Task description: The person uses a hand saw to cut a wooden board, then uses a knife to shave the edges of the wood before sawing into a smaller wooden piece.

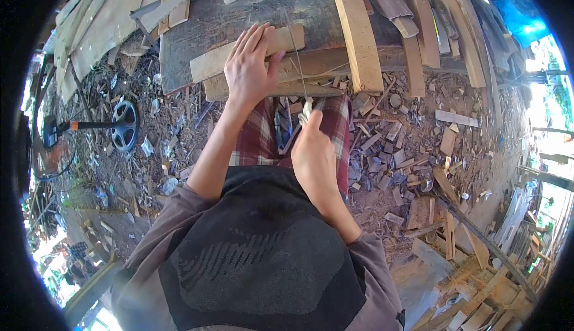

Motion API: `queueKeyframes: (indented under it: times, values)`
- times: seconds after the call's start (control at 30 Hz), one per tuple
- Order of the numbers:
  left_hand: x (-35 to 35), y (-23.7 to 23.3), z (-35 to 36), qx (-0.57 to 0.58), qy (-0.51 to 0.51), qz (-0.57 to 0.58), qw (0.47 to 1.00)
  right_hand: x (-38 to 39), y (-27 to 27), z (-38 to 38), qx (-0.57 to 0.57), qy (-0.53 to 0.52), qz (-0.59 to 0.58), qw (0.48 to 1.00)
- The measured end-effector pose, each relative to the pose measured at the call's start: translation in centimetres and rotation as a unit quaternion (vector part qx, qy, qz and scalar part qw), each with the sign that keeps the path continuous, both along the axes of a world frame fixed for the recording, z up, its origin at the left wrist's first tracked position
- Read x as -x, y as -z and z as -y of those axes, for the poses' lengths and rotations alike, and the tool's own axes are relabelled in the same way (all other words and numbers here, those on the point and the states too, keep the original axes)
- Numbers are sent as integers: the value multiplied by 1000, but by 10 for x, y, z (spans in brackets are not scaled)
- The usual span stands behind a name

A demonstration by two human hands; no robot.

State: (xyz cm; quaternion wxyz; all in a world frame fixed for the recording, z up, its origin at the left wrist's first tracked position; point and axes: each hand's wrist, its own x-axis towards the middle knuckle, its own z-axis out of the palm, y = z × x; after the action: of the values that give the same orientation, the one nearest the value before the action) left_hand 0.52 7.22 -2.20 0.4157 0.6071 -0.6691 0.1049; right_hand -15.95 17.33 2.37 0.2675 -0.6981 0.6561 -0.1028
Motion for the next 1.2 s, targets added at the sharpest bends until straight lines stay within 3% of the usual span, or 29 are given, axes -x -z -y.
queueKeyframes:
  times: [0.3, 0.43, 0.57, 0.93, 1.2]
  values:
    - [-3, 0, 3, 2, -9, 13, 1000, -20, -13, 50, -12, 5, -6, 1000]
    - [0, 2, 3, 14, -15, 5, 1000, -33, -12, 73, 38, -19, -11, 999]
    - [-1, 3, 4, 30, -13, -11, 999, -36, -10, 75, 48, -11, -14, 999]
    - [0, 3, 5, 30, -23, -30, 999, 12, 3, -15, 7, -2, -30, 1000]
    - [-3, 4, 7, 23, -6, -23, 999, -20, 4, 48, 19, -2, -9, 1000]
